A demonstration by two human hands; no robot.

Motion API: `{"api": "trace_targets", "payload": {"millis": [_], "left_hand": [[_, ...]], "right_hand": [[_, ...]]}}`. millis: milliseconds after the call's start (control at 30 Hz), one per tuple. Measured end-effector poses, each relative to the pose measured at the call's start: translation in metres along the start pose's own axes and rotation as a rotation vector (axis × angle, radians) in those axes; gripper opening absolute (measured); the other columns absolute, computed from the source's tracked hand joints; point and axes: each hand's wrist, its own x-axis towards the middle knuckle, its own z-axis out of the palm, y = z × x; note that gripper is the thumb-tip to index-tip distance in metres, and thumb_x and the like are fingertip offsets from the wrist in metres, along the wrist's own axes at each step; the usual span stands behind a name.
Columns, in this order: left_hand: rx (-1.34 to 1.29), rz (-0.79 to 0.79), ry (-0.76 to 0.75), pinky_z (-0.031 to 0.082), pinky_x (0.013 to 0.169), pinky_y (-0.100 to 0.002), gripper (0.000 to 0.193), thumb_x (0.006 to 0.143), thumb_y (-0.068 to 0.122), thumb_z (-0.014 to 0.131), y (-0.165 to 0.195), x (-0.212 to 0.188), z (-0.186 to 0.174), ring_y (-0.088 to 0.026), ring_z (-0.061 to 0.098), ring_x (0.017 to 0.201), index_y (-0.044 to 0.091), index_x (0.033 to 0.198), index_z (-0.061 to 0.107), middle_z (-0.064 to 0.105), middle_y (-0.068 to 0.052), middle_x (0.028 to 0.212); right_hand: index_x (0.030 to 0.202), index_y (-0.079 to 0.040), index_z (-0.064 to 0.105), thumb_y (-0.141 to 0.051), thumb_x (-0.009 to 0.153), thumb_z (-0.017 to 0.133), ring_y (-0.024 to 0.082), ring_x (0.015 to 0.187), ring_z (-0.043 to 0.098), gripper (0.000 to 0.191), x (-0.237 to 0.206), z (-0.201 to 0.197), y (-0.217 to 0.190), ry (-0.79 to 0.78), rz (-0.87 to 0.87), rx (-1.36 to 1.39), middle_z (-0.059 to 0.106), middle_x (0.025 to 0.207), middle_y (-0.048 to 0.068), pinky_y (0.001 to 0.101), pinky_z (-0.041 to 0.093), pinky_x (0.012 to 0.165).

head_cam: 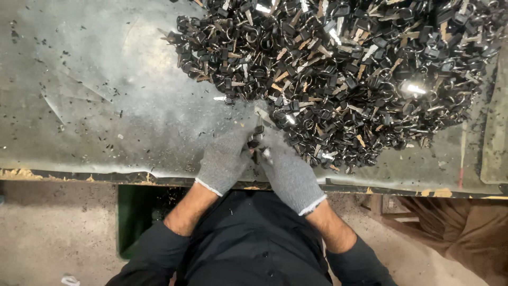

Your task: The person, wearing gray gloves, picks small metal parts one at a time from a large pile on a workbench, turns and looks at each piece in both hands, and drops rejected pieces into a green bin below the table edge. The sorting continues steadily across the whole clip.

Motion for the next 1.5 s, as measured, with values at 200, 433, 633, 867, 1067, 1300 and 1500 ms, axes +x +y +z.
{"api": "trace_targets", "payload": {"millis": [200, 433, 633, 867, 1067, 1300, 1500], "left_hand": [[0.122, 0.19, 0.043, 0.054, 0.083, -0.051, 0.036, 0.081, 0.005, 0.07, -0.007, -0.007, 0.009, -0.041, 0.067, 0.098, 0.003, 0.117, 0.067, 0.069, -0.021, 0.106], [0.133, 0.146, 0.049, 0.054, 0.08, -0.051, 0.033, 0.081, 0.007, 0.071, -0.007, -0.01, 0.008, -0.041, 0.067, 0.093, 0.006, 0.114, 0.067, 0.068, -0.02, 0.101], [0.263, 0.254, 0.035, 0.053, 0.075, -0.051, 0.036, 0.08, 0.005, 0.071, -0.015, -0.012, 0.019, -0.04, 0.065, 0.086, 0.0, 0.115, 0.067, 0.066, -0.021, 0.097], [0.132, 0.146, 0.067, 0.054, 0.073, -0.049, 0.026, 0.081, 0.008, 0.071, -0.008, -0.006, 0.008, -0.037, 0.067, 0.085, 0.008, 0.106, 0.066, 0.067, -0.016, 0.092], [0.162, 0.192, 0.148, 0.056, 0.071, -0.047, 0.034, 0.081, -0.001, 0.066, 0.007, -0.013, 0.012, -0.034, 0.069, 0.081, 0.011, 0.112, 0.07, 0.069, -0.012, 0.087], [0.314, 0.188, 0.218, 0.053, 0.065, -0.047, 0.026, 0.079, 0.01, 0.071, 0.01, -0.02, 0.008, -0.033, 0.067, 0.074, 0.007, 0.105, 0.07, 0.065, -0.013, 0.081], [0.235, 0.086, 0.205, 0.05, 0.058, -0.048, 0.014, 0.082, 0.016, 0.075, 0.013, -0.024, 0.014, -0.034, 0.064, 0.066, 0.011, 0.093, 0.07, 0.064, -0.012, 0.077]], "right_hand": [[0.114, 0.002, 0.056, -0.017, 0.1, 0.057, 0.037, 0.083, 0.074, 0.023, 0.005, 0.005, -0.017, -0.085, 0.159, -0.198, 0.069, 0.099, 0.021, 0.0464, 0.061, 0.064], [0.112, 0.002, 0.054, -0.022, 0.103, 0.054, 0.034, 0.069, 0.074, 0.026, 0.012, -0.018, -0.012, -0.283, 0.241, -0.007, 0.071, 0.083, 0.02, 0.0448, 0.06, 0.059], [0.113, 0.005, 0.057, -0.014, 0.1, 0.052, 0.032, 0.073, 0.076, 0.024, 0.005, 0.009, -0.014, -0.115, 0.106, -0.287, 0.071, 0.09, 0.023, 0.0414, 0.063, 0.055], [0.112, 0.0, 0.057, -0.016, 0.101, 0.055, 0.032, 0.076, 0.076, 0.02, 0.006, 0.003, -0.007, -0.128, 0.112, -0.176, 0.072, 0.089, 0.017, 0.0413, 0.06, 0.057], [0.129, 0.007, 0.052, -0.011, 0.091, 0.057, 0.033, 0.07, 0.074, 0.042, -0.006, 0.005, -0.023, -0.003, 0.001, -0.459, 0.071, 0.095, 0.021, 0.0411, 0.061, 0.051], [0.113, 0.0, 0.058, -0.026, 0.105, 0.055, 0.037, 0.076, 0.073, 0.027, 0.01, 0.005, -0.006, -0.172, 0.299, -0.098, 0.072, 0.082, 0.018, 0.0469, 0.059, 0.063], [0.115, 0.005, 0.056, -0.016, 0.095, 0.059, 0.031, 0.069, 0.075, 0.029, -0.017, 0.011, -0.005, -0.16, -0.027, -0.442, 0.07, 0.083, 0.018, 0.0393, 0.061, 0.05]]}}
